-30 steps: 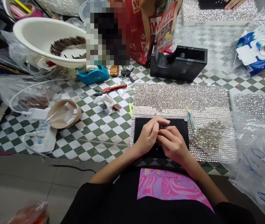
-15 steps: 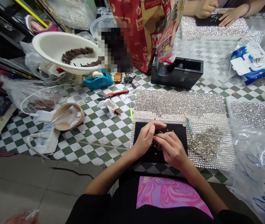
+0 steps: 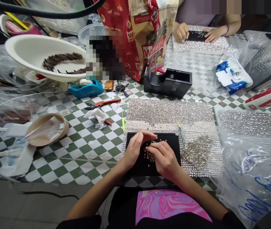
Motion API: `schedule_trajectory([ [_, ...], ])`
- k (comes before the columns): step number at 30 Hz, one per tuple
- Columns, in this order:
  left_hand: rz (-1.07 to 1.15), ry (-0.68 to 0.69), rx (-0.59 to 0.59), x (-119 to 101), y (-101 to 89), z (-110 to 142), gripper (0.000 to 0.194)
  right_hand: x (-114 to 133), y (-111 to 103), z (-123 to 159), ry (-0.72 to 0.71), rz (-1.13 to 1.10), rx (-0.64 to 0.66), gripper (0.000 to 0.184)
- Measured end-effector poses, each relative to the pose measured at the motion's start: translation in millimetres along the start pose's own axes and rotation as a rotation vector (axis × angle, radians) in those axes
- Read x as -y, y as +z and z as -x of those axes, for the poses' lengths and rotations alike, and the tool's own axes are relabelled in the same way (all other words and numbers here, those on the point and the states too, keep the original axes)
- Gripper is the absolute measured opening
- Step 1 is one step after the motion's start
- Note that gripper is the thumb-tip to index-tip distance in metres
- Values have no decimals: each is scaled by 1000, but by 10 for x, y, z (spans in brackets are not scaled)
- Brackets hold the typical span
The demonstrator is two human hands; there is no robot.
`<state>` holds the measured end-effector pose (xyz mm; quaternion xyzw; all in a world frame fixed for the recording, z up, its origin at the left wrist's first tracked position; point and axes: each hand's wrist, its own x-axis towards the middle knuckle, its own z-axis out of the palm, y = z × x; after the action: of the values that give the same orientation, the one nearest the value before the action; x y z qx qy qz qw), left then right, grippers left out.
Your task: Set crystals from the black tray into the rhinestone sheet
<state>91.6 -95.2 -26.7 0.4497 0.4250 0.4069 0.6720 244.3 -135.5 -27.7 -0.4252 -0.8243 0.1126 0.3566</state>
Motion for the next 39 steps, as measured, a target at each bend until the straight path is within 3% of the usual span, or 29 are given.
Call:
schedule_trajectory([
  [13, -85, 38, 11, -33, -1, 72, 42, 38, 17, -10, -3, -59, 23, 22],
  [23, -159, 47, 18, -23, -14, 83, 46, 38, 36, -34, -5, -26, -4, 5],
  [28, -182, 58, 30, -36, -3, 79, 45, 38, 20, -43, -18, -8, -3, 19],
  [31, -184, 56, 34, -50, 5, 72, 45, 32, 6, -33, -8, -6, -11, 15],
  [39, -191, 47, 25, -54, 10, 55, 47, 14, 12, -16, 9, -23, -28, 30],
])
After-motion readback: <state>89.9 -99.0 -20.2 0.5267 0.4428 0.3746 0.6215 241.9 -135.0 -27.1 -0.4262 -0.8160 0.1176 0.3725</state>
